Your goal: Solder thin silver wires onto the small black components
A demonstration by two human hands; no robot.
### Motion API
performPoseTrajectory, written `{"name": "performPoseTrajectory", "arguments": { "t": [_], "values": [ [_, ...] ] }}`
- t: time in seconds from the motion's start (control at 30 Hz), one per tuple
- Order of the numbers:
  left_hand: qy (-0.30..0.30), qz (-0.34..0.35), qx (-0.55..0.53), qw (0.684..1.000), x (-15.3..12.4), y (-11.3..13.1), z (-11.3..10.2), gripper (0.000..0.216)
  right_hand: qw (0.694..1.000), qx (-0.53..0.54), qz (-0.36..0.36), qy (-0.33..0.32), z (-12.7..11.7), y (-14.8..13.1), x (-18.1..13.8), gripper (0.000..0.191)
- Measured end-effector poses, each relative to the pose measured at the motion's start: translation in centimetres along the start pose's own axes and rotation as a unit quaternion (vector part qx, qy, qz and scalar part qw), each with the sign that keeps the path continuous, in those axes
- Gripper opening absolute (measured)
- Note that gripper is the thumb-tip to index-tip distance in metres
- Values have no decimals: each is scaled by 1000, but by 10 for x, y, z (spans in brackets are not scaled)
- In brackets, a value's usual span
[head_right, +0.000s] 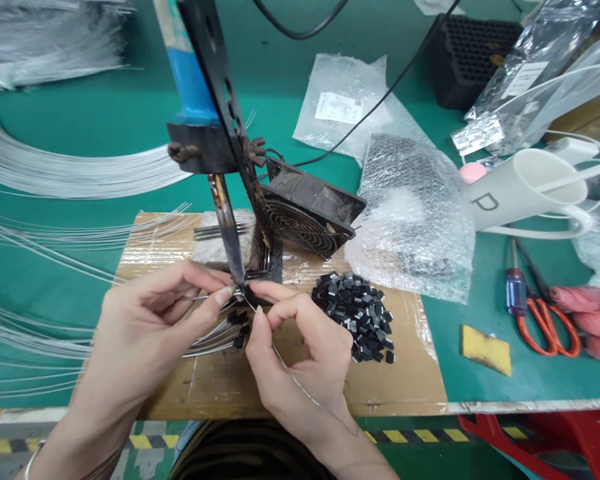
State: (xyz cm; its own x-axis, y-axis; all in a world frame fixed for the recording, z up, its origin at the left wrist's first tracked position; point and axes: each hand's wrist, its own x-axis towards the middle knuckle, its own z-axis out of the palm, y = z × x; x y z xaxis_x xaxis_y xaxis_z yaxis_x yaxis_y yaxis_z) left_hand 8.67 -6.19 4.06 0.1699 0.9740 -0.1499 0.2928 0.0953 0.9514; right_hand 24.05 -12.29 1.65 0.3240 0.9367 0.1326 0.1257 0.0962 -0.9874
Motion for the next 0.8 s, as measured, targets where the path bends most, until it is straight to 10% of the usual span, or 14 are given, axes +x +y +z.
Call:
{"name": "performPoseTrajectory", "arguments": {
  "t": [0.8],
  "values": [
    [-6, 6, 6, 1000, 1, -1, 0, 7, 1000, 2, -2, 0, 0, 5, -4, 19]
  ]
}}
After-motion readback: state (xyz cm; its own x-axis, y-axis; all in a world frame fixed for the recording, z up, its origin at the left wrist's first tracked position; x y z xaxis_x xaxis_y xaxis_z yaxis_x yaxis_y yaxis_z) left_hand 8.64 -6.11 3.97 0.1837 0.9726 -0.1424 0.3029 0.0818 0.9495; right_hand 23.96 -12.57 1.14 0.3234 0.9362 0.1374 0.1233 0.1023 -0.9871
